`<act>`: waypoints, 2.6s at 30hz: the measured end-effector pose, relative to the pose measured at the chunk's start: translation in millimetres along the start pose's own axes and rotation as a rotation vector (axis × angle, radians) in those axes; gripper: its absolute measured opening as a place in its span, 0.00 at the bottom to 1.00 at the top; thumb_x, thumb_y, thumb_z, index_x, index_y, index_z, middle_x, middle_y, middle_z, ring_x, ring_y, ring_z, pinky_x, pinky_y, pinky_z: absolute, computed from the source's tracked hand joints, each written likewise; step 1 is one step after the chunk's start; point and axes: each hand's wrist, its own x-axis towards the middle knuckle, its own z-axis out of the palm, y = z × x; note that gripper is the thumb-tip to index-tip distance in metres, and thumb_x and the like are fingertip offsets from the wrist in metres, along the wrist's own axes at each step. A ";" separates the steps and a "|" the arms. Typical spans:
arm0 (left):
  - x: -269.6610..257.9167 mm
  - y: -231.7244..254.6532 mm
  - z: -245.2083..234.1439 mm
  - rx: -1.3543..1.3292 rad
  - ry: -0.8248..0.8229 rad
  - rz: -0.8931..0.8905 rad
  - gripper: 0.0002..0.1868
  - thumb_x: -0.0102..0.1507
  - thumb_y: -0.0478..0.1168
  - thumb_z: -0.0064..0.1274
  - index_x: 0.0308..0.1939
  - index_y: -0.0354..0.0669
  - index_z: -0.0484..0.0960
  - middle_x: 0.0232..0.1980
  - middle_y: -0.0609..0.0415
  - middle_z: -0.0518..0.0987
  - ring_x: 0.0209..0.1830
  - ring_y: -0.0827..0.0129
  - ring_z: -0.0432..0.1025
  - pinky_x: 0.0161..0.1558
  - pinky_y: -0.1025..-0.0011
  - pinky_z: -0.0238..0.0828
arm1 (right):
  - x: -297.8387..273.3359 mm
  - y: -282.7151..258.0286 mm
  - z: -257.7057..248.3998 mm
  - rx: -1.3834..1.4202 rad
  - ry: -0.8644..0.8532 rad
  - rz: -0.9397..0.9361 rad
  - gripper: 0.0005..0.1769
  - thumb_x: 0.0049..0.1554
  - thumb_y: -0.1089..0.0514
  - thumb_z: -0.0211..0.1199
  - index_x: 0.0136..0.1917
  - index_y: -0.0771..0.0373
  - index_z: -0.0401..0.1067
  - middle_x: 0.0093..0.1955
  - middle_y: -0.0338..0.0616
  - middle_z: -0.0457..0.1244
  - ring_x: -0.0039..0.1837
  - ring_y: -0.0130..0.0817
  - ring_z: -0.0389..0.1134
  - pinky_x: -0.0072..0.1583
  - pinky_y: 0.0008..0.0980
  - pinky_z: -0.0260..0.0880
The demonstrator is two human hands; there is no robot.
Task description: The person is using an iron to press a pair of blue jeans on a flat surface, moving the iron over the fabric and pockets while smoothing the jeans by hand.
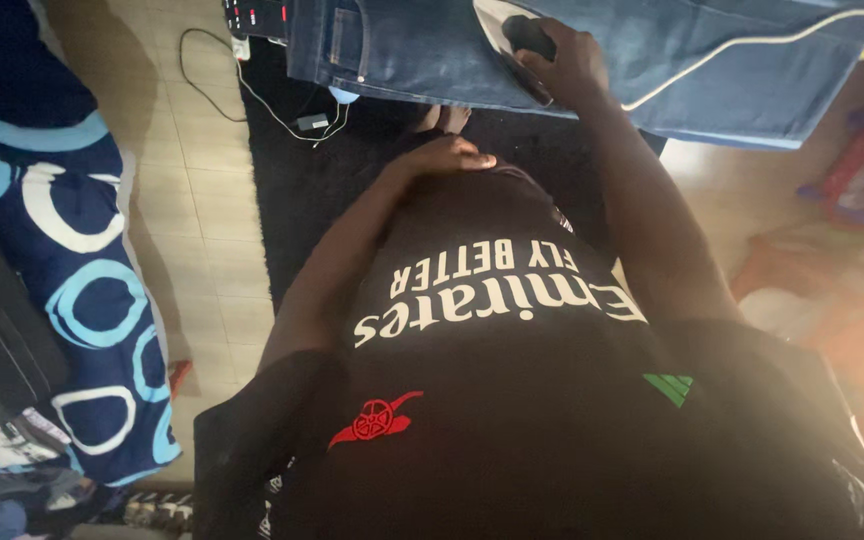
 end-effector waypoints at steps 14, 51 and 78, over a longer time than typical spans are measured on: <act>-66.3 -54.9 -47.7 -0.410 1.117 0.087 0.21 0.68 0.55 0.57 0.43 0.38 0.83 0.32 0.55 0.82 0.28 0.70 0.75 0.34 0.70 0.70 | 0.7 12.2 14.9 0.067 -0.014 0.002 0.26 0.61 0.43 0.73 0.67 0.56 0.75 0.57 0.53 0.72 0.58 0.49 0.76 0.60 0.45 0.74; -13.8 -91.8 -145.2 0.156 1.196 -0.086 0.16 0.62 0.51 0.59 0.38 0.40 0.85 0.37 0.41 0.85 0.39 0.46 0.80 0.41 0.53 0.75 | 111.6 -93.0 37.7 0.286 -0.280 0.067 0.29 0.54 0.43 0.69 0.66 0.55 0.75 0.52 0.53 0.72 0.51 0.46 0.75 0.54 0.43 0.74; -24.8 -77.7 -152.6 0.295 1.095 -0.287 0.17 0.67 0.50 0.53 0.44 0.39 0.82 0.43 0.42 0.84 0.44 0.44 0.78 0.46 0.50 0.72 | 43.5 -40.3 26.8 -0.317 -0.348 -0.121 0.30 0.53 0.34 0.67 0.69 0.36 0.73 0.56 0.46 0.71 0.56 0.51 0.72 0.59 0.56 0.68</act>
